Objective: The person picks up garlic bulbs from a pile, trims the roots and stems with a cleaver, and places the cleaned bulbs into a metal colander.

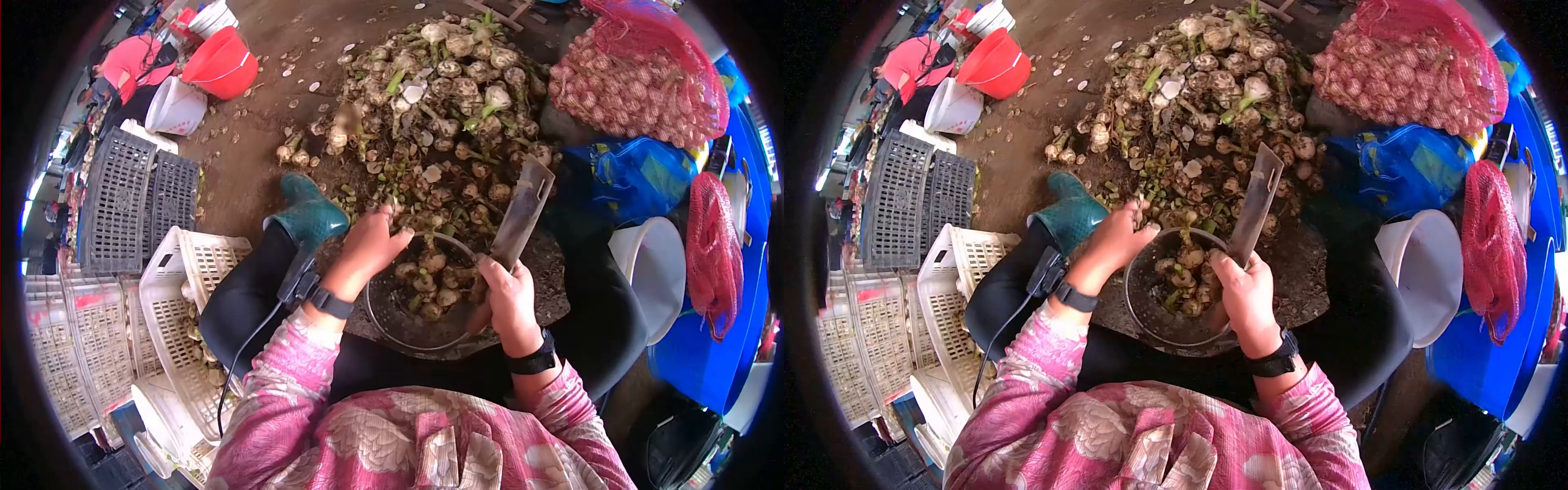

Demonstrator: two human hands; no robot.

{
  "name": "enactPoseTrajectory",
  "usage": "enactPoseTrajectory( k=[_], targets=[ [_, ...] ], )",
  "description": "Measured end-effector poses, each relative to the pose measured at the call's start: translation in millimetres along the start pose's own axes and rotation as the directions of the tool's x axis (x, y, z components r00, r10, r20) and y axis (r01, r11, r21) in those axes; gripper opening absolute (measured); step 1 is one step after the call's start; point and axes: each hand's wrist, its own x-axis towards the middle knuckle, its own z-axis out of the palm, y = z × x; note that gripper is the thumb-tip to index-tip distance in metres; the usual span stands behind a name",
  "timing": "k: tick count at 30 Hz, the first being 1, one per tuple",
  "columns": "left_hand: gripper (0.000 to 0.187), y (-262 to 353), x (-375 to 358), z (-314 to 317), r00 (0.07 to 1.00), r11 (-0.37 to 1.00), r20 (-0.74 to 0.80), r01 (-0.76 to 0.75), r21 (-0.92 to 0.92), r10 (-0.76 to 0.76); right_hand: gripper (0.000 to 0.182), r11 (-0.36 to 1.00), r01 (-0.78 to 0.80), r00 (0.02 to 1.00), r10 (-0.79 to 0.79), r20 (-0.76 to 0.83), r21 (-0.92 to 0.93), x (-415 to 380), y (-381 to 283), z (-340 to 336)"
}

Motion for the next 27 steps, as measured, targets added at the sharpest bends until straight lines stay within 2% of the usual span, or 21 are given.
enactPoseTrajectory(
  k=[3, 5, 7, 8, 11, 18, 21, 22, 23, 24, 25, 26, 27],
  targets=[
    [0.039, 9.3, -22.7, -6.7, 0.975, 0.993, 0.210, -0.051, -0.102, 0.072, 0.013, 0.996, 0.020, 1.000, -0.022, 0.017, 0.088, -2.7, -4.8, 7.7],
    [0.032, 13.9, -45.9, -8.9, 0.968, 0.982, 0.200, -0.122, -0.144, 0.150, 0.015, 0.996, 0.037, 0.998, -0.041, 0.039, 0.084, -3.9, -4.5, 8.1],
    [0.034, -2.6, -61.2, -0.2, 0.943, 0.950, 0.132, -0.292, -0.114, 0.305, 0.015, 0.998, 0.034, 0.999, -0.036, 0.039, 0.050, -3.8, -4.0, 6.8],
    [0.034, 10.6, -70.0, -14.8, 0.944, 0.964, 0.219, -0.216, -0.156, 0.247, 0.015, 0.999, 0.018, 0.999, -0.020, 0.039, 0.035, -4.2, -5.0, 6.2],
    [0.032, 19.5, -85.1, -27.9, 0.942, 0.987, 0.296, -0.153, -0.050, 0.161, 0.015, 1.000, 0.001, 0.999, -0.001, 0.047, -0.001, -5.0, -5.2, 6.9],
    [0.034, 21.3, -113.5, -38.9, 0.920, 0.958, 0.265, -0.281, -0.064, 0.288, 0.011, 0.991, 0.088, 0.996, -0.089, -0.005, -0.102, -0.2, 0.6, 1.8],
    [0.032, 26.8, -120.5, -49.5, 0.925, 0.960, 0.263, -0.278, -0.022, 0.274, 0.014, 0.938, 0.302, 0.942, -0.321, -0.095, -0.172, 7.9, 1.5, 3.8],
    [0.032, 26.3, -123.0, -49.7, 0.924, 0.959, 0.260, -0.280, -0.040, 0.280, 0.018, 0.876, 0.246, 0.945, -0.312, -0.099, -0.415, 7.4, -6.8, -1.3],
    [0.031, 27.2, -125.3, -48.6, 0.918, 0.956, 0.266, -0.288, -0.064, 0.294, 0.023, 0.941, 0.170, 0.961, -0.224, -0.164, -0.294, 2.2, -14.8, 2.9],
    [0.030, 30.6, -128.6, -48.7, 0.919, 0.951, 0.245, -0.298, -0.083, 0.310, 0.027, 0.913, 0.213, 0.930, -0.298, -0.214, -0.348, 6.1, -12.2, 2.5],
    [0.029, 33.1, -129.9, -48.7, 0.919, 0.945, 0.223, -0.310, -0.100, 0.325, 0.030, 0.884, 0.177, 0.933, -0.291, -0.212, -0.432, 7.8, -16.4, 0.6],
    [0.028, 32.8, -131.9, -46.9, 0.914, 0.935, 0.206, -0.330, -0.126, 0.350, 0.028, 0.842, 0.253, 0.897, -0.389, -0.211, -0.477, 1.9, -24.2, 1.4],
    [0.028, 38.2, -136.0, -51.1, 0.921, 0.954, 0.249, -0.293, -0.060, 0.298, 0.026, 0.869, 0.202, 0.922, -0.324, -0.211, -0.452, -5.2, -34.3, 2.9]
  ],
)
